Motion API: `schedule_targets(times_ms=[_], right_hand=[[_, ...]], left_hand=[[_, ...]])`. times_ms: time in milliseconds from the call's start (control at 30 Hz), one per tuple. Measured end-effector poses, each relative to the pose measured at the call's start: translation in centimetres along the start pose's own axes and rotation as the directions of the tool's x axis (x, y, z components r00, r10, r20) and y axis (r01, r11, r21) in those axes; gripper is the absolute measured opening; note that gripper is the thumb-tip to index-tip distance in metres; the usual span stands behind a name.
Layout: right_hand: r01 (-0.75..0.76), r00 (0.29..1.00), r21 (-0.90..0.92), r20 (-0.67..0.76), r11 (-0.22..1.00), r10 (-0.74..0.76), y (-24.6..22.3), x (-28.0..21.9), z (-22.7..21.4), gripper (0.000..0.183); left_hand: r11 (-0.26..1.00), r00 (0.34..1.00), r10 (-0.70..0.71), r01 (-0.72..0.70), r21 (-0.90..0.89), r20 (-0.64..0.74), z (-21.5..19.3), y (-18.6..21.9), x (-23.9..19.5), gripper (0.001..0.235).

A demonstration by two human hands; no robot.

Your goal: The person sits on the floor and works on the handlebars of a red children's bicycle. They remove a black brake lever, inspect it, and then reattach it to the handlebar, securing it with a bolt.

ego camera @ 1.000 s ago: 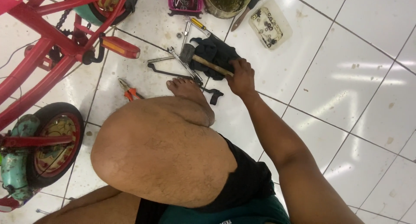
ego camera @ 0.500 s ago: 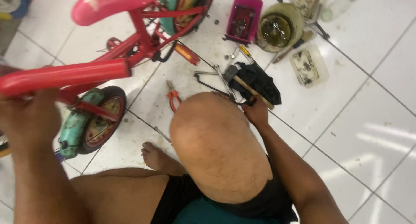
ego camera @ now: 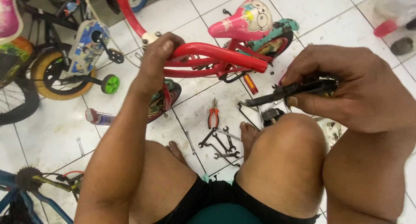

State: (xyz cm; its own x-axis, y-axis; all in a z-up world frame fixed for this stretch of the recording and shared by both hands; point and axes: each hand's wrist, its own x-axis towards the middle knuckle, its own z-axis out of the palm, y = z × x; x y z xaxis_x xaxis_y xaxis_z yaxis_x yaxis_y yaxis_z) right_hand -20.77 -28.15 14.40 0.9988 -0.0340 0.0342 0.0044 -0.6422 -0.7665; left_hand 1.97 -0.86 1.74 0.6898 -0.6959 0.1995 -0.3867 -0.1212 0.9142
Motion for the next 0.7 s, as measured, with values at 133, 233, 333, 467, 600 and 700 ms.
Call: schedule_targets(times_ms=[133, 233, 333, 467, 600, 700], right_hand=[[-0.018, 1.0, 0.132, -0.022, 0.991, 0.021, -1.7, 3.8, 1.4, 0.033], [0.107, 0.987, 0.408, -0.153, 0.907, -0.048, 0.8, 5.4, 3.2, 0.033], [0.128, 0.979, 0.446, -0.202, 0.886, -0.04, 4.3, 4.9, 4.3, 0.024], [0.094, 0.968, 0.503, -0.247, 0.859, 0.039, 4.5, 3.7, 4.4, 0.035], [0.105, 0.957, 0.414, -0.288, 0.904, 0.021, 4.4, 3.2, 3.8, 0.046], [0.164, 0.95, 0.281, -0.303, 0.946, -0.075, 5.1, 3.0, 3.5, 0.04]], left_hand=[[0.993, 0.999, -0.019, 0.022, -0.113, 0.034, 0.3, 0.5, 0.2, 0.054], [0.998, 0.998, -0.007, 0.011, -0.066, 0.062, 0.4, 0.1, 0.2, 0.041], [0.998, 0.997, -0.032, 0.028, 0.047, 0.073, 0.5, 0.8, 0.3, 0.047], [0.991, 0.994, -0.077, 0.068, 0.113, 0.08, 0.7, 0.9, 0.2, 0.04], [0.977, 0.99, -0.138, 0.131, 0.166, 0.031, 1.0, 1.5, -0.1, 0.041], [0.977, 0.991, -0.133, 0.13, 0.167, 0.01, 1.0, 1.5, 0.0, 0.043]])
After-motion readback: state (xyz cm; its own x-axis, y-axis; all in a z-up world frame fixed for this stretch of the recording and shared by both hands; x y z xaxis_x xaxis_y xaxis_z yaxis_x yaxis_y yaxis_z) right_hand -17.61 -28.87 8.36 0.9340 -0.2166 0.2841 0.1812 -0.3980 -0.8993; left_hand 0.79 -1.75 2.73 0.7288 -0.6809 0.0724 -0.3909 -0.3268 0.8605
